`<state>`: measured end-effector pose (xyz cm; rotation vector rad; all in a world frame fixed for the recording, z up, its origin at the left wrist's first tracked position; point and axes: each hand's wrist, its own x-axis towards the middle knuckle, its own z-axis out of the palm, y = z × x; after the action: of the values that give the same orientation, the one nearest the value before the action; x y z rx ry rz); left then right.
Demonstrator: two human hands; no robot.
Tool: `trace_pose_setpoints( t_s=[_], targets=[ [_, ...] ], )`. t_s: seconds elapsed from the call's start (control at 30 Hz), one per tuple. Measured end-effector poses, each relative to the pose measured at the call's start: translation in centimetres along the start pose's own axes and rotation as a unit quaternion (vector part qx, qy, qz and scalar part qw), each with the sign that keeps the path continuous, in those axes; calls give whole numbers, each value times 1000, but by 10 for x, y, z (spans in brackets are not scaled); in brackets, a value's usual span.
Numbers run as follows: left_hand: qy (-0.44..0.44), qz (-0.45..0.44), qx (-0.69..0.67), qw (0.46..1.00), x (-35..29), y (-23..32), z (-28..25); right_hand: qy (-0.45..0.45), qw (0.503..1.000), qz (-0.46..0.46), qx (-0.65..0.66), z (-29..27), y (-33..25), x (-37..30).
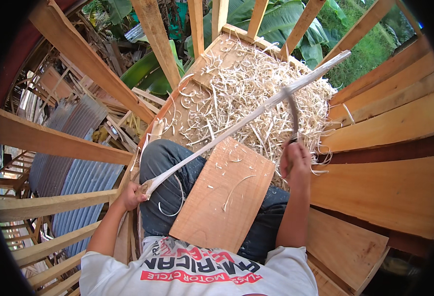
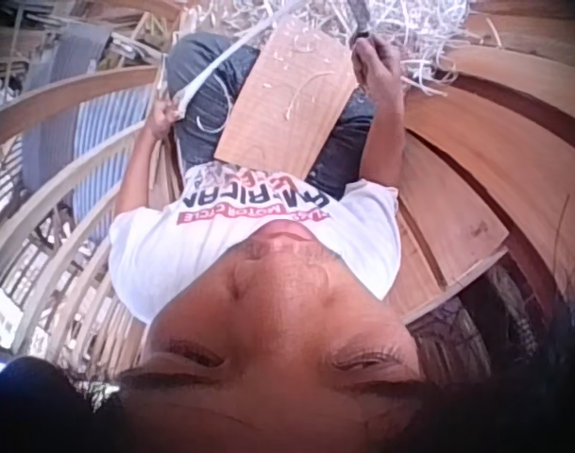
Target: The person sits cross-legged on a wooden platform and uses a curved knife to shave thin strips from a long piece of wood. The person holds the wood with one hand and repeatedly draws the knife along its length to produce wood shavings.
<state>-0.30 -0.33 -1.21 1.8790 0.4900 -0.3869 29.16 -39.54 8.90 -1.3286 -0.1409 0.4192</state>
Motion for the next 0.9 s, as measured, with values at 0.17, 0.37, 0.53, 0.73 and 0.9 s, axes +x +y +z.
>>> trace_pose_setpoints(
  t_s=[0.17,0.37,0.53,0.73,0.9],
  targets=[
    [11,12,27,999,-4,14,1,-42,998,27,-46,16,15,-9],
    [26,29,23,999,-4,10,4,60,975,-150,-154,31,37,-21],
    [18,5,35,999,-7,13,-1,-38,934,-130,-330,39,23,-22],
    [-9,24,24,999,-1,4,-6,64,951,-160,-257,32,24,-4],
    [-40,15,-29,999,0,-9,-11,-18,910,-244,-336,58,28,-9]
  ],
)
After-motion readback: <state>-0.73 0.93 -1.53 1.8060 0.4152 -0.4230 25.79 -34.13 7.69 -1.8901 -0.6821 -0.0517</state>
